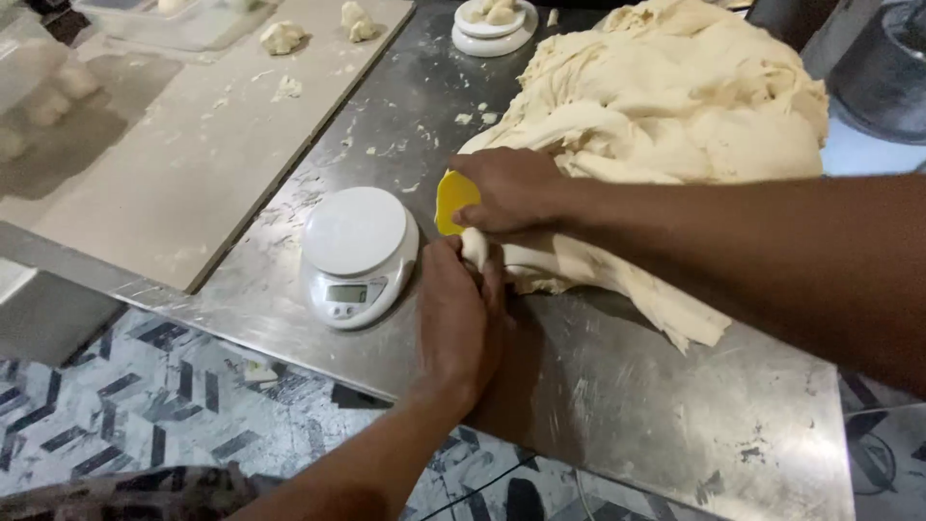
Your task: Portioning large dough mass into smaller pieces using a dough scraper and weighing them on a digital scale.
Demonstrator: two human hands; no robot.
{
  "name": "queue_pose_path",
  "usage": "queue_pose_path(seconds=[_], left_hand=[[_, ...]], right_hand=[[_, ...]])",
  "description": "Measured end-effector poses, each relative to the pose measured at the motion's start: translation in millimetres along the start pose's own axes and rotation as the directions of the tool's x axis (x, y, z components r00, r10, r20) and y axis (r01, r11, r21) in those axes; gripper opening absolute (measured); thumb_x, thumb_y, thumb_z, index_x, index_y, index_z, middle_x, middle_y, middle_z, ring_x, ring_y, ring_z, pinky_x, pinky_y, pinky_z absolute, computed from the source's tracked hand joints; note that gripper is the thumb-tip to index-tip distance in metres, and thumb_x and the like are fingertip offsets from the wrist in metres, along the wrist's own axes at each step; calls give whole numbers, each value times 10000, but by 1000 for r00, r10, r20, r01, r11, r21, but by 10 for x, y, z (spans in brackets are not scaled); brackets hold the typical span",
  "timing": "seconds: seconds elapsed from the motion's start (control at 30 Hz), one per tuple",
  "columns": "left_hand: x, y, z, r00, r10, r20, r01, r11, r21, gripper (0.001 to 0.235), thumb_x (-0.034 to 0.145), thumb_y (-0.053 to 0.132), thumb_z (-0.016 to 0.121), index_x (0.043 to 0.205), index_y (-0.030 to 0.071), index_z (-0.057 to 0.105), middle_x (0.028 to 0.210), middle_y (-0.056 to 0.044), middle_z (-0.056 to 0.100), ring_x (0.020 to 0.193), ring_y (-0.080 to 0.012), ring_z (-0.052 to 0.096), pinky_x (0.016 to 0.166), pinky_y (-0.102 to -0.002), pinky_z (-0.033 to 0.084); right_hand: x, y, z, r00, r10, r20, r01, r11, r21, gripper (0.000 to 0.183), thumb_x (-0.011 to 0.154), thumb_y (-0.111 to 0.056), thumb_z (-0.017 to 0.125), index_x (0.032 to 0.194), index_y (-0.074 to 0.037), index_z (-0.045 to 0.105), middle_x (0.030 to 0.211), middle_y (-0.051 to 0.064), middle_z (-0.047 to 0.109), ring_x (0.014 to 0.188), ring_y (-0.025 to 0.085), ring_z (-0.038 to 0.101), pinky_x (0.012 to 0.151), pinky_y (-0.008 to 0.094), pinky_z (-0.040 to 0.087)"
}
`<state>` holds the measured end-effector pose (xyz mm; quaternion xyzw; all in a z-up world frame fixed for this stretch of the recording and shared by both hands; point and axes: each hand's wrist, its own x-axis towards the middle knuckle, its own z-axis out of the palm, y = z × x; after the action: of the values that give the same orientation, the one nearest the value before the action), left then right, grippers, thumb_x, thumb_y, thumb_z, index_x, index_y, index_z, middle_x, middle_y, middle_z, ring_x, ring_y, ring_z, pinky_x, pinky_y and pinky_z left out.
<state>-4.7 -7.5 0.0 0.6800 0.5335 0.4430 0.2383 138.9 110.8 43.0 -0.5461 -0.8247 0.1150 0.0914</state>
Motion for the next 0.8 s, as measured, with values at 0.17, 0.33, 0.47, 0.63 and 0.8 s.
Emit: queue_pose_path(seconds=[0.17, 0.33, 0.47, 0.63, 0.8], left_hand=[[-259, 99, -187, 985, -27, 172, 39, 997, -69, 342, 885, 228, 711, 1102, 36, 530, 1019, -209, 670, 934, -391, 665, 785, -479, 518], [-627, 101, -352, 978, -2, 207, 0, 1000, 8, 357, 799, 186, 821, 1008, 36, 573, 980, -211, 678, 898, -419, 652, 746, -483, 507], [-708, 241, -468, 962, -129, 242, 154, 984, -87, 392, 820, 231, 777, 1074, 49, 540, 979, -163, 689, 899, -335, 712, 784, -430, 557], [-756, 324, -375, 999, -3, 41, 4, 1000, -24, 750, 715, 268, 897, 1247, -14, 451, 1188, -231, 523, 1079, -357, 571, 925, -447, 478], [-348, 324, -233, 964, 198, 177, -241, 932, 272, 806, 675, 327, 936, 1280, -1, 518, 1401, -297, 462, 1269, -469, 442, 1014, -535, 383]], right_hand=[[-23, -14, 101, 991, -128, 49, 132, 987, -87, 724, 766, -633, 768, 1240, -95, 665, 1136, 228, 623, 1093, 413, 598, 940, 513, 485], [-523, -299, 130, 965, -229, -130, 220, 972, -81, 800, 700, -652, 842, 1231, -75, 681, 1140, 228, 564, 1063, 437, 516, 883, 564, 438], [-940, -512, -9, 966, -152, -210, 166, 985, 50, 535, 792, -490, 761, 1173, -116, 733, 1023, 127, 716, 950, 326, 670, 802, 443, 536], [-1146, -195, 29, 893, 9, -450, 82, 980, 182, 450, 883, -349, 728, 1206, -37, 704, 993, 159, 770, 885, 302, 742, 770, 406, 560], [-1579, -219, -558, 701, 362, -614, -10, 867, 499, 358, 1027, -344, 605, 1154, -11, 639, 1011, 185, 756, 894, 314, 739, 780, 388, 550]])
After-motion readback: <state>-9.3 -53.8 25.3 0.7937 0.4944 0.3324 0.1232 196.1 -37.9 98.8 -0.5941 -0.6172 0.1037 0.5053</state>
